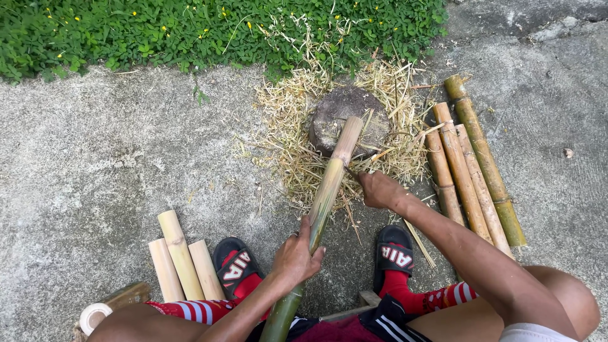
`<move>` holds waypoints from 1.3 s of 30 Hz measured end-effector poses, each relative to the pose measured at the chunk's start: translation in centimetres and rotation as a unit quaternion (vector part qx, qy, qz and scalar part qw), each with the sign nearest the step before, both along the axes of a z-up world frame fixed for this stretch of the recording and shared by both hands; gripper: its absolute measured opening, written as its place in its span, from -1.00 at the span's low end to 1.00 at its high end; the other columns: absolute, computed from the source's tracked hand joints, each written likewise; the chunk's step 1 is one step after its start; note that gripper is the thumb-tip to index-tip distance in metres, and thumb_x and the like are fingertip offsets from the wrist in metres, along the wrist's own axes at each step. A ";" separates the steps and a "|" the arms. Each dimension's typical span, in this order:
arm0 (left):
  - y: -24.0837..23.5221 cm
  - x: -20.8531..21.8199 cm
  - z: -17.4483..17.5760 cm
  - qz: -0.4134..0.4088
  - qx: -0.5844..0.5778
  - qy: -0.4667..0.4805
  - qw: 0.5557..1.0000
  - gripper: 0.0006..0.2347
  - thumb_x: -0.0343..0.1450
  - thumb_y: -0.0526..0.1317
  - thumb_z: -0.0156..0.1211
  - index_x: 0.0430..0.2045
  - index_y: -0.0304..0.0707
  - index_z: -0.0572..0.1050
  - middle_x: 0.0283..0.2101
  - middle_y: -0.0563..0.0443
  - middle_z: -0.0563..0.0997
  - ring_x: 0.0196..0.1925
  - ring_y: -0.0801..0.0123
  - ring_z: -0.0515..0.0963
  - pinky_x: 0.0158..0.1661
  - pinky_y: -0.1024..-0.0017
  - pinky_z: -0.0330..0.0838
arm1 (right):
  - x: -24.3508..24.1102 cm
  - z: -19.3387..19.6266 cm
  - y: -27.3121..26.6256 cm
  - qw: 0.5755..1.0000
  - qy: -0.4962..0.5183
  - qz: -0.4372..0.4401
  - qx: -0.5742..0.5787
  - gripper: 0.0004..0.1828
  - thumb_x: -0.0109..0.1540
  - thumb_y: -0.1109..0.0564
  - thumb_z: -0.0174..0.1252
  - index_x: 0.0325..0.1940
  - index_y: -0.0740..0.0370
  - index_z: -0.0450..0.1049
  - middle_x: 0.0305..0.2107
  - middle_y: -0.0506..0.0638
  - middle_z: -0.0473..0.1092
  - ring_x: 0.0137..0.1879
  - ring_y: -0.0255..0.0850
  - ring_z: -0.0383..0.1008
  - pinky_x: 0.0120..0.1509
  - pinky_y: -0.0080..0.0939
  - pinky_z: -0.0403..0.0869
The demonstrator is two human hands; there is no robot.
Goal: The recorder is using a large blade to peel or process bamboo poles outdoors.
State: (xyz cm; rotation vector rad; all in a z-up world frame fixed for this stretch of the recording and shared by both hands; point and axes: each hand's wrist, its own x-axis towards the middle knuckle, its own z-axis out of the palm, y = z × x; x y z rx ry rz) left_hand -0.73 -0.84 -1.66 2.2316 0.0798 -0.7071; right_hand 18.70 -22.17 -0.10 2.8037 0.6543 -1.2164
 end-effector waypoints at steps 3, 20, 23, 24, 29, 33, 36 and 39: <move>0.1 0.5 2.5 0.026 -0.020 0.059 0.998 -0.22 0.40 -0.15 0.15 0.40 -0.46 -0.23 -0.45 -0.31 0.54 -0.67 0.22 0.55 -0.74 0.35 0.48 | -1.2 1.4 0.7 1.000 0.013 -0.016 0.000 -0.51 0.26 0.36 -0.04 0.30 0.40 0.19 -0.59 0.18 0.39 -0.61 -0.21 0.39 -0.66 -0.28 0.39; -3.7 11.0 2.8 0.064 -0.059 0.091 0.992 -0.38 0.38 -0.24 0.14 0.28 -0.40 -0.04 -0.23 -0.42 0.55 -0.55 0.16 0.64 -0.58 0.39 0.55 | 0.8 13.5 -2.0 0.916 0.120 -0.283 0.258 -0.67 0.39 0.18 -0.08 0.24 0.28 0.26 -0.43 0.08 0.48 -0.51 -0.27 0.48 -0.46 -0.26 0.54; -5.7 17.6 -1.7 0.084 -0.033 0.043 0.995 -0.49 0.38 -0.27 0.15 0.18 -0.43 0.12 -0.22 -0.34 0.58 -0.52 0.24 0.64 -0.57 0.40 0.55 | 1.0 18.7 -4.4 0.835 0.096 -0.391 0.375 -0.60 0.40 0.15 -0.14 0.33 0.18 0.17 -0.35 0.12 0.51 -0.48 -0.22 0.51 -0.43 -0.21 0.58; -6.5 19.7 -3.4 0.074 -0.021 0.028 0.997 -0.55 0.37 -0.26 0.15 0.12 -0.46 0.24 -0.26 -0.27 0.64 -0.52 0.26 0.62 -0.58 0.40 0.54 | 0.7 20.6 -5.4 0.772 0.087 -0.461 0.429 -0.62 0.41 0.16 -0.17 0.33 0.15 0.14 -0.34 0.17 0.50 -0.49 -0.17 0.52 -0.45 -0.16 0.59; -7.9 21.6 -5.7 0.059 0.040 0.028 0.997 -0.53 0.45 -0.17 0.08 0.17 -0.50 0.15 -0.28 -0.29 0.64 -0.51 0.24 0.64 -0.52 0.38 0.59 | -3.0 15.6 -12.1 0.606 0.070 -0.490 0.622 -0.73 0.45 0.19 -0.14 0.26 0.14 0.16 -0.33 0.17 0.48 -0.43 -0.13 0.54 -0.41 -0.10 0.60; -7.1 22.0 -6.0 0.090 -0.073 0.080 0.990 -0.47 0.34 -0.31 0.17 0.18 -0.44 0.10 -0.22 -0.31 0.60 -0.40 0.18 0.67 -0.45 0.35 0.66 | -6.2 9.0 -14.2 0.434 0.111 -0.466 0.763 -0.74 0.45 0.16 -0.04 0.22 0.12 0.20 -0.22 0.19 0.51 -0.28 -0.07 0.59 -0.26 -0.05 0.64; -6.1 23.9 -3.4 0.130 -0.146 0.034 0.980 -0.52 0.31 -0.23 0.27 0.11 -0.38 0.32 -0.21 -0.21 0.60 -0.34 0.25 0.66 -0.45 0.34 0.61 | -10.0 11.6 -12.5 0.423 0.149 -0.495 0.744 -0.61 0.34 0.15 0.03 0.25 0.14 0.19 -0.10 0.22 0.49 -0.14 -0.03 0.62 -0.11 0.02 0.67; -4.7 25.8 8.7 0.105 -0.129 -0.088 0.982 -0.52 0.38 -0.17 0.15 0.13 -0.46 0.23 -0.33 -0.25 0.60 -0.55 0.16 0.66 -0.53 0.25 0.68 | -15.5 8.0 -13.4 0.433 0.240 -0.468 0.732 -0.53 0.34 0.14 0.07 0.25 0.36 0.13 0.02 0.36 0.42 -0.08 0.10 0.61 -0.05 0.14 0.65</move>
